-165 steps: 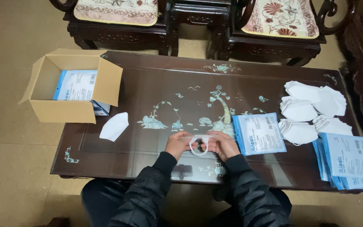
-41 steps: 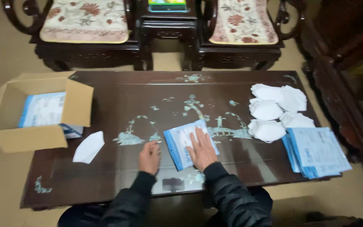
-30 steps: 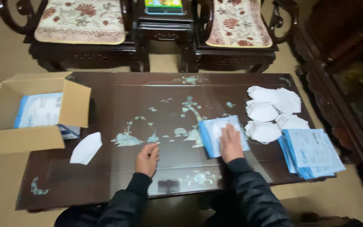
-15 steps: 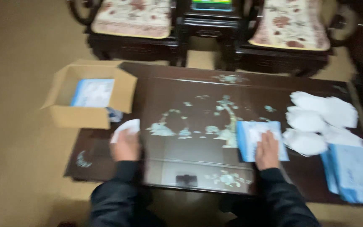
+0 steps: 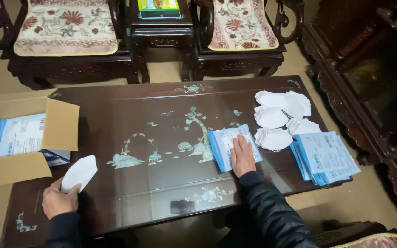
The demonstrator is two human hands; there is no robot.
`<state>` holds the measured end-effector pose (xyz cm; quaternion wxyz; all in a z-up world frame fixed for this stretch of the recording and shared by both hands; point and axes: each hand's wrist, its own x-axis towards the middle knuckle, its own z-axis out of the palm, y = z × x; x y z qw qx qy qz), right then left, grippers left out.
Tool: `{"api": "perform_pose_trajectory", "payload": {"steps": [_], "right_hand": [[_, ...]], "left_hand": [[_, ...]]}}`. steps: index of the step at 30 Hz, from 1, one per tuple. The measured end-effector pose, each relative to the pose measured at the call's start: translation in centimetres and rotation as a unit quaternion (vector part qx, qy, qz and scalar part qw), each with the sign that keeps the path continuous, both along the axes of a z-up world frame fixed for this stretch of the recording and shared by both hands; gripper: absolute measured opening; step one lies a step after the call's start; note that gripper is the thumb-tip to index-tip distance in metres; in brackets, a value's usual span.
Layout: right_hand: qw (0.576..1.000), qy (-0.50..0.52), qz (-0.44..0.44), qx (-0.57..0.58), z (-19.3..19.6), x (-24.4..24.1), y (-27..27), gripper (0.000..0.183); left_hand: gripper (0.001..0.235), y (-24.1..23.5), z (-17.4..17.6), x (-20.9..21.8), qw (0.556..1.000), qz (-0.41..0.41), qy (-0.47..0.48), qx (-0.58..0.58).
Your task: Packaging individual face masks into blue protective sleeves
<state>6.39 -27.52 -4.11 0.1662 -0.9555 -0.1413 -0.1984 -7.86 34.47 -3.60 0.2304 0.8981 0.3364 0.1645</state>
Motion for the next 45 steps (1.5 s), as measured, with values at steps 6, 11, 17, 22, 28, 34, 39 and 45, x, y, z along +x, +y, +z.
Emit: {"api": "perform_pose_trajectory", "payload": {"steps": [6,11,17,22,28,34,39,45], "right_hand": [[1.0,-0.001,0.001,0.003,0.9,-0.1,0.4,0.044],[1.0,-0.003,0.0,0.008,0.2,-0.1,0.2,0.044],[0.997,-0.016,-0.07,-0.006,-0.6,0.0,0.3,0.048],[0.994,-0.084,-0.062,0.042,-0.9,0.2,-0.2,0.05],[0.984,-0.155,-0.05,0.068,1.3,-0.6,1.3,0.056],[0.898,0.096,-0.056,0.425,2.8,-2.7,10.2,0.053],[0.661,0.422,-0.019,0.62,-0.4,-2.1,16.9,0.011],[0.652,0.47,-0.04,0.593,1.6,-1.7,16.8,0.021]], "left_hand": [[0.014,-3.7,-1.0,0.2,0.983,-0.043,-0.168,0.056],[0.027,-15.4,3.1,3.5,0.958,-0.047,-0.128,-0.253],[0.027,-27.0,3.0,6.3,0.848,-0.042,-0.094,-0.52],[0.032,-27.4,1.4,7.6,0.766,-0.054,-0.092,-0.634],[0.039,-27.0,-1.6,8.0,0.745,-0.046,-0.105,-0.657],[0.034,-26.9,-0.1,7.8,0.748,-0.063,-0.065,-0.657],[0.038,-27.2,-1.1,8.5,0.74,-0.059,-0.036,-0.669],[0.032,-27.9,2.1,7.9,0.714,-0.098,-0.013,-0.693]]}}
